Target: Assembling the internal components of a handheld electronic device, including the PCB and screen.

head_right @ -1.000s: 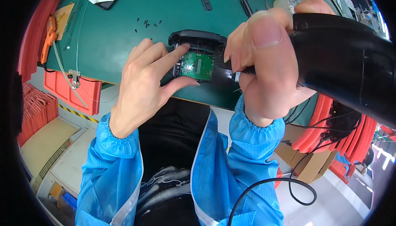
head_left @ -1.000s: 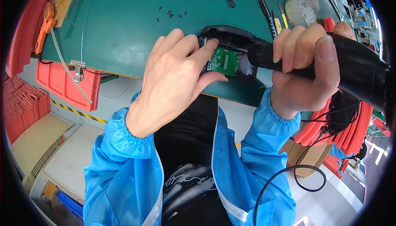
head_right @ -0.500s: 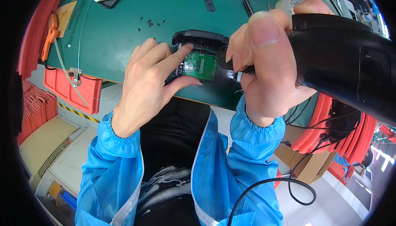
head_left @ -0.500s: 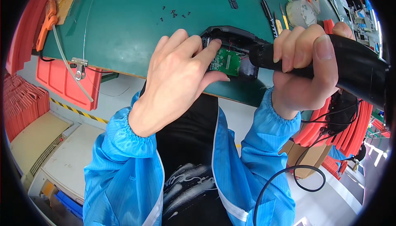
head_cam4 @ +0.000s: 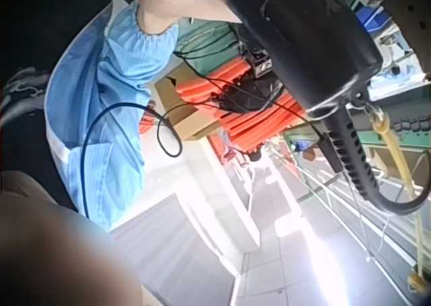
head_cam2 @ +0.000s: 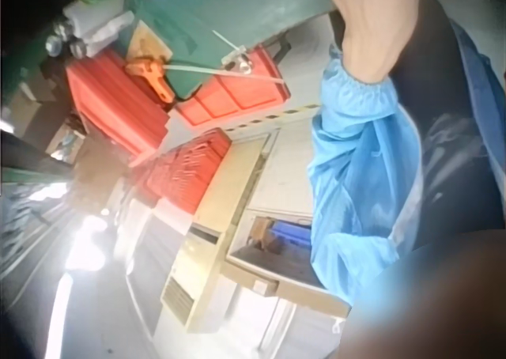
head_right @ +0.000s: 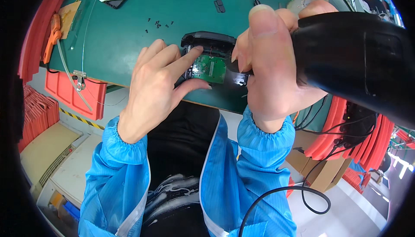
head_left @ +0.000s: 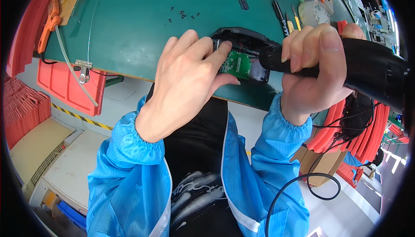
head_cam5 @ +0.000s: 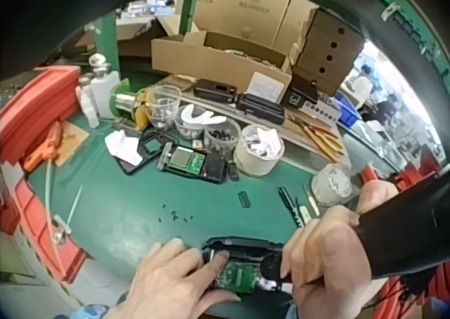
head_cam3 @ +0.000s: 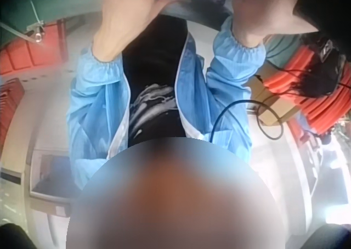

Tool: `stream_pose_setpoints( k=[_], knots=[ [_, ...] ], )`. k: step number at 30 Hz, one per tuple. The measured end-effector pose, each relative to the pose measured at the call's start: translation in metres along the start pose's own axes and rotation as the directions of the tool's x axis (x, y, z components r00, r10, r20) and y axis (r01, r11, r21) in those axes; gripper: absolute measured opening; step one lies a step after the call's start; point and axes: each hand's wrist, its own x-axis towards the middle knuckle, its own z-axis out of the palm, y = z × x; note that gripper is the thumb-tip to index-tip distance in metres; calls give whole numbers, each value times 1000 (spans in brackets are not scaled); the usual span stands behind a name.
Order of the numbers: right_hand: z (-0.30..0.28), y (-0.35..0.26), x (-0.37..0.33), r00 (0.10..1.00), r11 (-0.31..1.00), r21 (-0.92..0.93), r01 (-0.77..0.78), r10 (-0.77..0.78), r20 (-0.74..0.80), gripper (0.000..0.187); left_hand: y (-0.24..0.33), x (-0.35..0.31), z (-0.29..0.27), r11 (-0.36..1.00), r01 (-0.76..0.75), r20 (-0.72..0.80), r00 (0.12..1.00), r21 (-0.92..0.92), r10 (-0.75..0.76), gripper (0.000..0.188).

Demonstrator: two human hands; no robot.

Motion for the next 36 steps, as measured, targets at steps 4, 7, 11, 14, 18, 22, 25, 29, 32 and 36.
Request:
stream_pose_setpoints(
  k=[4, 7, 11, 14, 18, 22, 25, 29, 32, 36],
  knots=[
    [3, -4, 1, 999, 1000, -4, -8, 7, -40, 29, 0, 0, 0, 1000, 1, 1, 1000, 2, -1, 55],
    [3, -6, 1, 997, 999, -2, -42, 42, -72, 29, 2, 3, -1, 1000, -23, -62, 998, -14, 22, 50],
    [-7, -11, 1, 995, 975, 223, 16, -38, 95, 31, 5, 0, -2, 982, -22, -133, 991, -188, -3, 40],
    [-24, -13, 7, 961, 881, 472, -31, -103, 257, 35, 11, 4, -1, 971, -20, -213, 976, -238, -32, 27],
    [-33, -18, 7, 902, 829, 550, -100, -158, 402, 39, 2, 5, -5, 980, -110, -240, 968, -166, 68, 20],
    [-40, -18, 0, 899, 862, 499, -92, -143, 413, 40, -16, 2, -18, 996, -57, -191, 981, -70, 43, 21],
    [-38, -17, 1, 892, 842, 530, -103, -158, 425, 40, -5, 2, -14, 982, -57, -168, 985, -181, 26, 21],
    [-34, -20, 1, 892, 811, 565, -152, -133, 431, 42, 0, 4, -8, 975, -157, -165, 977, -154, 132, 22],
    [-42, -17, -2, 898, 856, 510, -83, -157, 411, 45, -20, 5, -19, 993, -114, -187, 976, -11, 110, 20],
    [-42, -8, -17, 935, 912, 408, -34, -115, 335, 48, -48, 8, -32, 984, 57, -225, 974, 167, -18, 19]
  ],
)
